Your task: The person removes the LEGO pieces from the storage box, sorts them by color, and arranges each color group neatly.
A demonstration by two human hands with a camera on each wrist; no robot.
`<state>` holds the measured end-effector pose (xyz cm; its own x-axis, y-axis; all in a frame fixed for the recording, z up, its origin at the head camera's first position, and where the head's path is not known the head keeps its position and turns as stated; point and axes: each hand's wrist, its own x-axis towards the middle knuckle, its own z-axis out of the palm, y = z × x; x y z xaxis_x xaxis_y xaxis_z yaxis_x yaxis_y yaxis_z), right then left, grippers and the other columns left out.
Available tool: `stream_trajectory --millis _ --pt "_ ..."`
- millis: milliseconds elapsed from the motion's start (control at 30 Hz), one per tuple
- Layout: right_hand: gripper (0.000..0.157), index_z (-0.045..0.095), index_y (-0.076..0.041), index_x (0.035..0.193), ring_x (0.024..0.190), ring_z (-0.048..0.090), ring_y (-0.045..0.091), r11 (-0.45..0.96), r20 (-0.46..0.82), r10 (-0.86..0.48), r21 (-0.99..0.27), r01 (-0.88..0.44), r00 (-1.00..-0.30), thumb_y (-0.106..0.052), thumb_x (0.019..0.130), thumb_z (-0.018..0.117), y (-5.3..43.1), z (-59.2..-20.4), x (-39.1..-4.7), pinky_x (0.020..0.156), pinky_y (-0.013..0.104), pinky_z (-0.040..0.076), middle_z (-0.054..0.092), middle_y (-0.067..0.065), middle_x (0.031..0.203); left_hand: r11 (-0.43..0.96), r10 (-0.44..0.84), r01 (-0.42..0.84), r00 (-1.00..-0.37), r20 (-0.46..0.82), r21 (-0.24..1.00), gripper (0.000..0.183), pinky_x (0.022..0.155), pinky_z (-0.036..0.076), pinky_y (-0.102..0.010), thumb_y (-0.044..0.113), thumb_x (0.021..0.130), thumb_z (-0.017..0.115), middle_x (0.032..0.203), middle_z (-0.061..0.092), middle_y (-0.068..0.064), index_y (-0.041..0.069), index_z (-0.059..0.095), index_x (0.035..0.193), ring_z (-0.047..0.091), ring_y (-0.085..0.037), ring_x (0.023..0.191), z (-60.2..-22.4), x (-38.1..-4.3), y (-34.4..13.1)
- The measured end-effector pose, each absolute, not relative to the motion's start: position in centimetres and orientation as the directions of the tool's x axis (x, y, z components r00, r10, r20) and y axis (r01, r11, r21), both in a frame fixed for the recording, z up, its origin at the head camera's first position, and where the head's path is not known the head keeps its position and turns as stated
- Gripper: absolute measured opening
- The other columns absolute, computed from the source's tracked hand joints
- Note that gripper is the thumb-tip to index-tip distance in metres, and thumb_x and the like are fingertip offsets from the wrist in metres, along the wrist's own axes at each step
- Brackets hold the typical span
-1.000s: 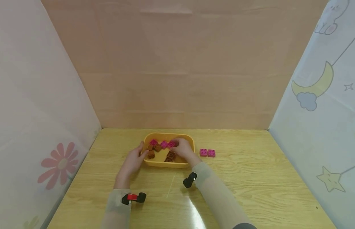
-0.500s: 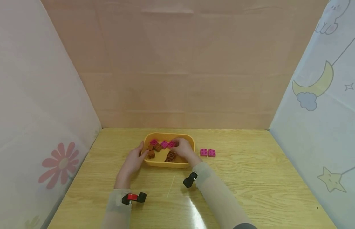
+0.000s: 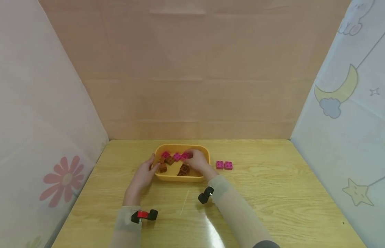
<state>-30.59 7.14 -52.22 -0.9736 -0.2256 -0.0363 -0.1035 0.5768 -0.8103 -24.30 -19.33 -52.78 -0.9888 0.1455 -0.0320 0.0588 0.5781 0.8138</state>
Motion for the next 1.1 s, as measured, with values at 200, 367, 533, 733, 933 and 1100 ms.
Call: stream_trajectory --millis 200,367,533,733,933,1100 --pt "0.045 0.064 -0.002 0.143 0.118 0.067 0.032 0.528 -0.024 -0.174 -0.846 -0.072 -0.985 -0.015 0.101 0.075 6.9 -51.6 -30.4 0.099 0.045 0.059 0.068 0.015 0.135 0.569 0.142 0.051 -0.989 -0.037 0.821 0.071 0.125 0.029 -0.057 0.035 0.116 0.049 0.174 0.022 -0.021 0.002 0.018 0.170 0.028 -0.042 0.157 -52.6 -24.2 -19.4" --pt "0.044 0.064 -0.001 0.141 0.117 0.067 0.031 0.463 0.003 -0.149 -0.884 -0.072 -0.989 -0.012 0.100 0.076 6.9 -51.1 -30.4 0.096 0.043 0.060 0.069 0.015 0.129 0.586 0.142 0.060 -0.989 -0.030 0.808 0.071 0.125 0.030 -0.058 0.036 0.116 0.050 0.173 0.025 -0.023 0.003 0.018 0.170 0.030 -0.043 0.156 -52.5 -24.1 -19.6" --pt "0.044 0.066 0.000 0.139 0.118 0.068 0.030 0.391 0.036 -0.153 -0.915 -0.094 -0.988 -0.010 0.098 0.078 7.1 -50.9 -30.4 0.096 0.041 0.060 0.071 0.013 0.126 0.594 0.147 0.076 -0.989 -0.015 0.801 0.071 0.124 0.031 -0.058 0.036 0.116 0.050 0.172 0.026 -0.024 0.001 0.020 0.169 0.032 -0.044 0.155 -52.8 -24.1 -19.6" --pt "0.046 0.066 -0.001 0.142 0.123 0.066 0.032 0.344 0.052 -0.171 -0.933 -0.109 -0.984 -0.010 0.098 0.077 7.6 -50.3 -30.1 0.098 0.042 0.059 0.071 0.012 0.127 0.597 0.150 0.079 -0.989 -0.015 0.798 0.072 0.123 0.032 -0.058 0.038 0.116 0.049 0.173 0.024 -0.023 0.000 0.019 0.169 0.031 -0.044 0.155 -52.9 -24.1 -19.5" --pt "0.047 0.064 0.000 0.145 0.130 0.063 0.033 0.296 0.062 -0.170 -0.949 -0.111 -0.983 -0.012 0.101 0.075 8.3 -50.0 -29.6 0.106 0.044 0.056 0.069 0.012 0.135 0.596 0.157 0.078 -0.987 -0.020 0.799 0.071 0.123 0.032 -0.058 0.035 0.116 0.050 0.173 0.024 -0.023 0.000 0.019 0.169 0.032 -0.044 0.155 -52.7 -24.1 -19.4" --pt "0.045 0.065 -0.003 0.145 0.128 0.065 0.035 0.205 0.034 -0.160 -0.976 -0.067 -0.987 -0.006 0.101 0.074 8.7 -49.7 -29.1 0.104 0.044 0.058 0.066 0.015 0.140 0.603 0.161 0.087 -0.987 -0.014 0.793 0.070 0.124 0.031 -0.058 0.034 0.116 0.049 0.172 0.025 -0.024 0.000 0.019 0.169 0.032 -0.044 0.155 -52.7 -24.3 -19.3"
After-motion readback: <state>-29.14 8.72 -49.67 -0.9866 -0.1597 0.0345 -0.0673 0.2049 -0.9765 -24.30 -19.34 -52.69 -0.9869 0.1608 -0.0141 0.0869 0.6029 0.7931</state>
